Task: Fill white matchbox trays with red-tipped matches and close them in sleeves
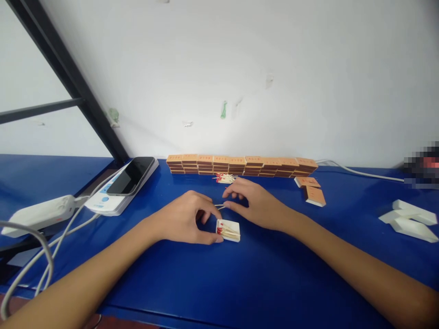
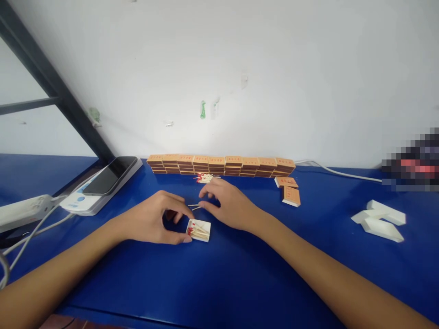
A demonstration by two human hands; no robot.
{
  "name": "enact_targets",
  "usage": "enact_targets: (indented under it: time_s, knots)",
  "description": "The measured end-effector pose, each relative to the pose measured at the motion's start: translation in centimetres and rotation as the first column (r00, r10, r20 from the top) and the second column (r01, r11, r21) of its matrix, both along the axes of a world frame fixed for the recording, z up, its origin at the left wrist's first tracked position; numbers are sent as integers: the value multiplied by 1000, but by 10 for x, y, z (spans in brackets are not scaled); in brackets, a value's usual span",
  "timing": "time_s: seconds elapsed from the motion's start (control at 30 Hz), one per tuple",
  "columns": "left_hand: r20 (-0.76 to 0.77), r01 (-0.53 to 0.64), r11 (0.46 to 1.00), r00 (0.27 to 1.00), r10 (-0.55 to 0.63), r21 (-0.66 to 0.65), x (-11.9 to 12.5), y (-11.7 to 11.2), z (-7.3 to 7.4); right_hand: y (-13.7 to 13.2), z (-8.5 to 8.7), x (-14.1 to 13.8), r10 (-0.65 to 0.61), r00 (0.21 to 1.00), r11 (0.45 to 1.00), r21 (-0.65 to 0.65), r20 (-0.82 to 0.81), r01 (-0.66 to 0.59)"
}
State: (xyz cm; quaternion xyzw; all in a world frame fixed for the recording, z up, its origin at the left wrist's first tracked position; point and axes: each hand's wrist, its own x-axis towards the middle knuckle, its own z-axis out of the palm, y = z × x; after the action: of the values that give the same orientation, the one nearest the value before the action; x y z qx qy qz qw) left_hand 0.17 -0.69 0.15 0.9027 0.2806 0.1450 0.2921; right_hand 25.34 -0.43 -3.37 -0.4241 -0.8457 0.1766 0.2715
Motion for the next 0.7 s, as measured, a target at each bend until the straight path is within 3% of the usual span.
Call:
enact_targets:
  time_s: [0.1,0.17,0.33,0.43,0.57,0.7]
  knots:
    - [-17,0,1000,1000,1,8,0,1,0,-4,2,-3,68,997,997,-30,28,-67]
    - [-23,-10,1000,1000,10,13,0,1,0,-4,1,-5,46,997,999,3,56,-46]
    - [-36,-32,999,999,32,15,0,1,1,-10,3,-7,-212,957,974,119,197,191]
    - [-46,-38,999,998,39,20,1,0,2,-14,9,-5,-291,929,957,75,226,282]
    - [-52,-34,999,998,36,25,1,0,2,-9,10,10,-42,992,997,62,120,35]
    - [-53,-26,999,998,27,20,1,1,2,2,6,23,142,983,988,46,120,-148]
